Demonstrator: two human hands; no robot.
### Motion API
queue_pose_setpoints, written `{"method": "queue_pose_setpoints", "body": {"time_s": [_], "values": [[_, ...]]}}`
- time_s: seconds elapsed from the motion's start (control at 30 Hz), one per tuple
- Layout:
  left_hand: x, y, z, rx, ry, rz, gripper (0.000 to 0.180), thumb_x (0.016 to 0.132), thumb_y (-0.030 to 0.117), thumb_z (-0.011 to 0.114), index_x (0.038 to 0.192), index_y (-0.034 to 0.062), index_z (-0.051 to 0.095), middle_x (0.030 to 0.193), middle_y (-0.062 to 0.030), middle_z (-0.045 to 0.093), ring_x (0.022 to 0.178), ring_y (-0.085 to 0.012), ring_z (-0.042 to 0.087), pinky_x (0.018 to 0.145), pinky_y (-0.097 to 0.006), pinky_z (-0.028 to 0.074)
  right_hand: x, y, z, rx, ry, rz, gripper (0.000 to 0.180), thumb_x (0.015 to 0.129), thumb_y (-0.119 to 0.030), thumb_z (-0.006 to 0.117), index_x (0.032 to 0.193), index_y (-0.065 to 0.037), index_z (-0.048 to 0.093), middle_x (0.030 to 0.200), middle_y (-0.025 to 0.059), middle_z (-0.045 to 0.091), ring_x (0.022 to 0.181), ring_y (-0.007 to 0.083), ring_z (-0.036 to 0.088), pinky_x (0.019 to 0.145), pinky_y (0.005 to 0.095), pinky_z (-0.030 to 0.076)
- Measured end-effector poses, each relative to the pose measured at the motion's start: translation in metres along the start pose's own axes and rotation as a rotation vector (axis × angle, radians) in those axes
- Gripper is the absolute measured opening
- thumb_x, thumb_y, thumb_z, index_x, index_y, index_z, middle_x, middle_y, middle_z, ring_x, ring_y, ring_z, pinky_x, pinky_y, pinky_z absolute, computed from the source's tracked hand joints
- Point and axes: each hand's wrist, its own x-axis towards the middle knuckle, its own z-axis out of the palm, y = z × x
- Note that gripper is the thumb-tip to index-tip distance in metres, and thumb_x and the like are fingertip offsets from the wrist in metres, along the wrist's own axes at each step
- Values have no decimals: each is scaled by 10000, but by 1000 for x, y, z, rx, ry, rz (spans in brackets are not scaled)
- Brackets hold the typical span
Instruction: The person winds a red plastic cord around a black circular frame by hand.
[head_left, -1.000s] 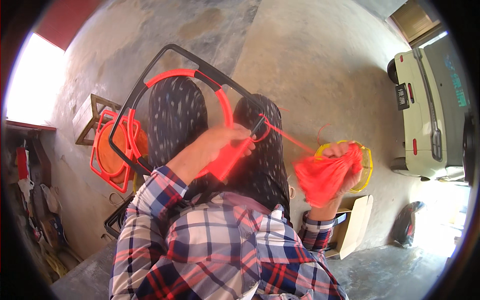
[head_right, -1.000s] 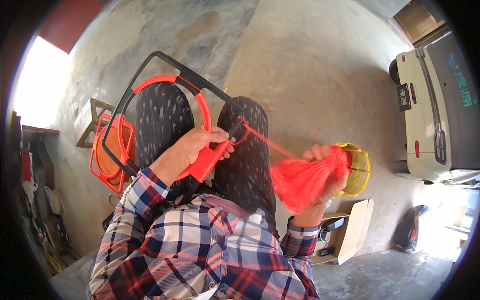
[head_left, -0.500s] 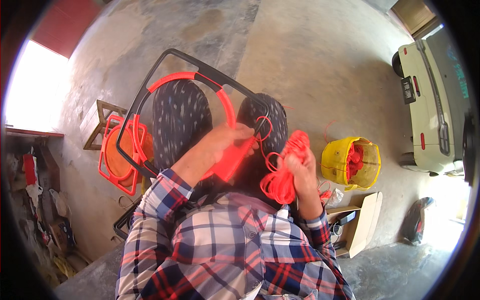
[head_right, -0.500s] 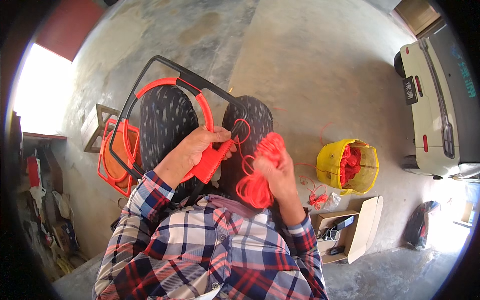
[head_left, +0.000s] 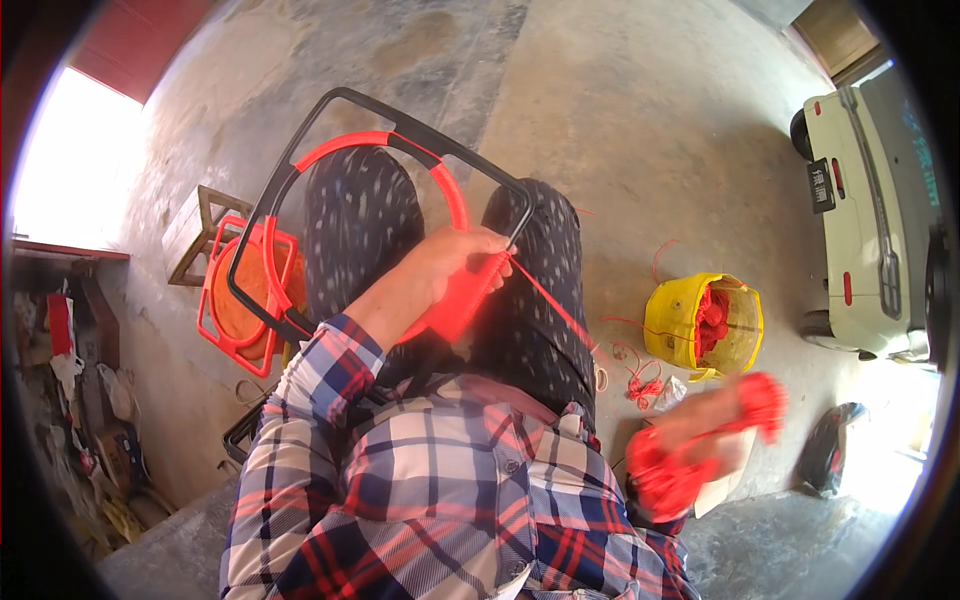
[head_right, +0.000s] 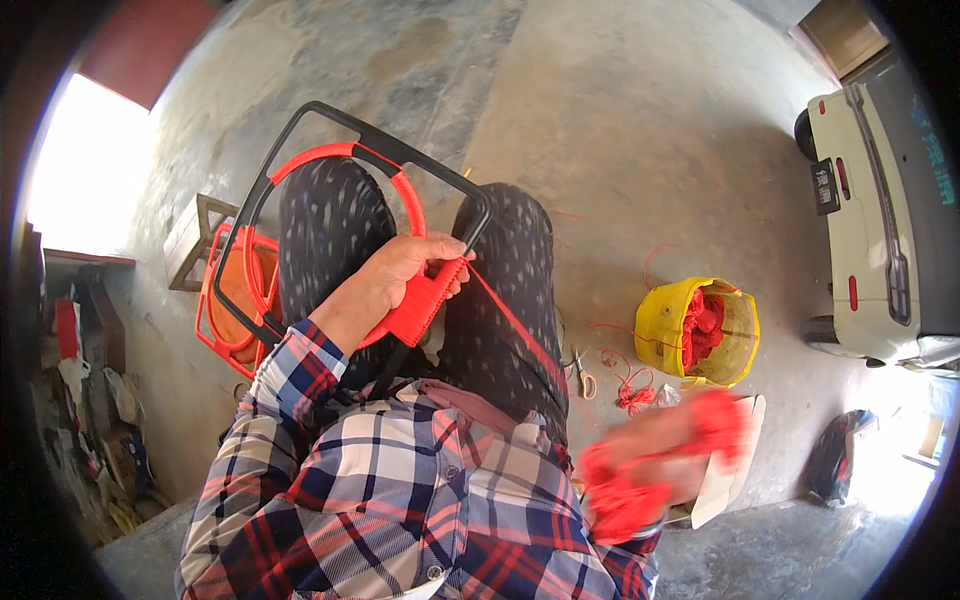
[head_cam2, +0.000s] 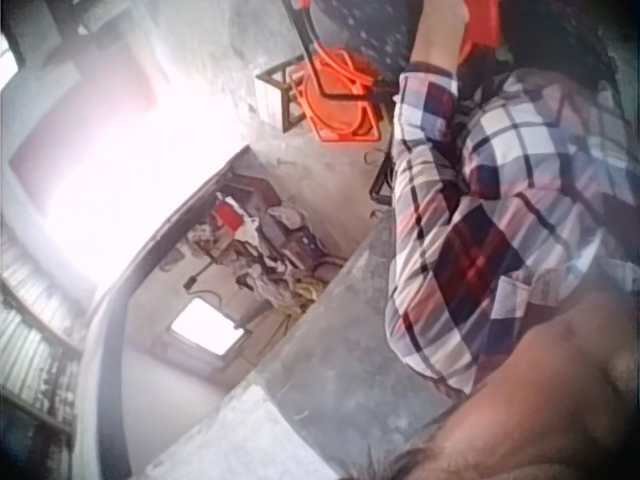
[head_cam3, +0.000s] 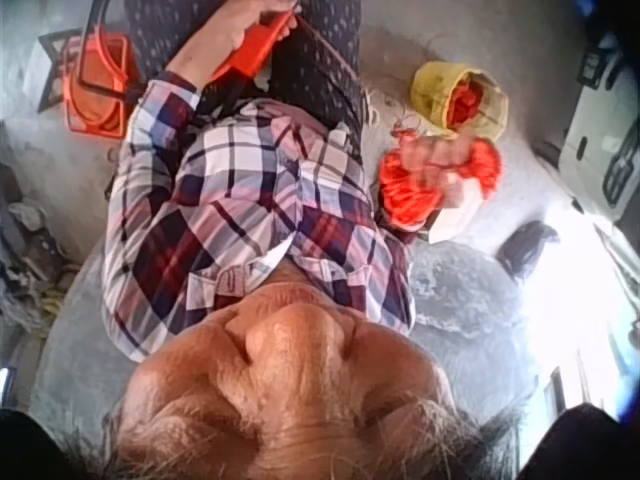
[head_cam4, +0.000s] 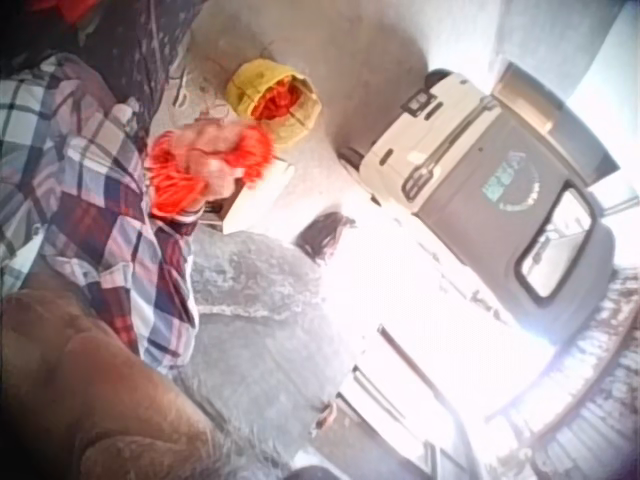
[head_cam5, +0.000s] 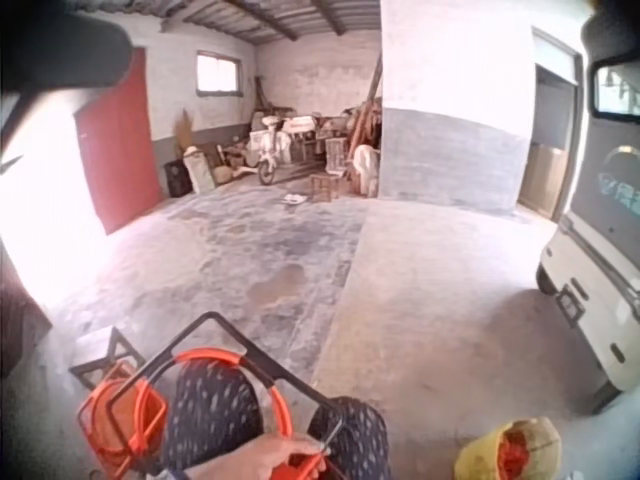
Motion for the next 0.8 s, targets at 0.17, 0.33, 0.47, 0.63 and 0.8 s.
{"method": "queue_pose_setpoints", "body": {"time_s": [0.17,0.33,0.47,0.63,0.8], "values": [[3,3,3,19,-32,-18,211,843,171,663,945,-13,652,785,-139,658,679,-223,632,647,-331,523,48,-49,-55,-140,-44,-148,243,937,-165,553,1159,-67,531,791,4,541,660,126,515,576,271,425],[-15,8,13,44,-47,-82,203,847,161,670,940,-19,652,768,-147,656,646,-221,632,620,-318,527,48,57,-44,-913,-131,488,556,778,-135,684,1297,-51,502,1062,92,633,931,272,615,785,375,492],[-25,4,14,-44,-177,-44,215,853,161,673,956,-27,653,761,-158,660,624,-229,638,610,-314,532,93,105,-7,-1822,-482,387,691,760,-85,663,1380,-31,363,1006,204,607,972,348,607,825,355,492],[-25,-2,20,-25,-217,-24,182,834,158,699,903,-3,648,766,-172,667,610,-247,647,594,-334,534,131,125,-17,-1384,-161,57,844,716,-3,673,1458,-64,276,1040,166,629,1005,327,614,874,349,475],[-22,-2,26,-26,-180,-39,183,820,146,715,907,4,642,766,-177,667,610,-249,650,586,-333,537,142,139,-19,-553,-138,263,663,827,16,651,1421,-32,360,1149,36,616,1014,152,588,892,302,481]]}}
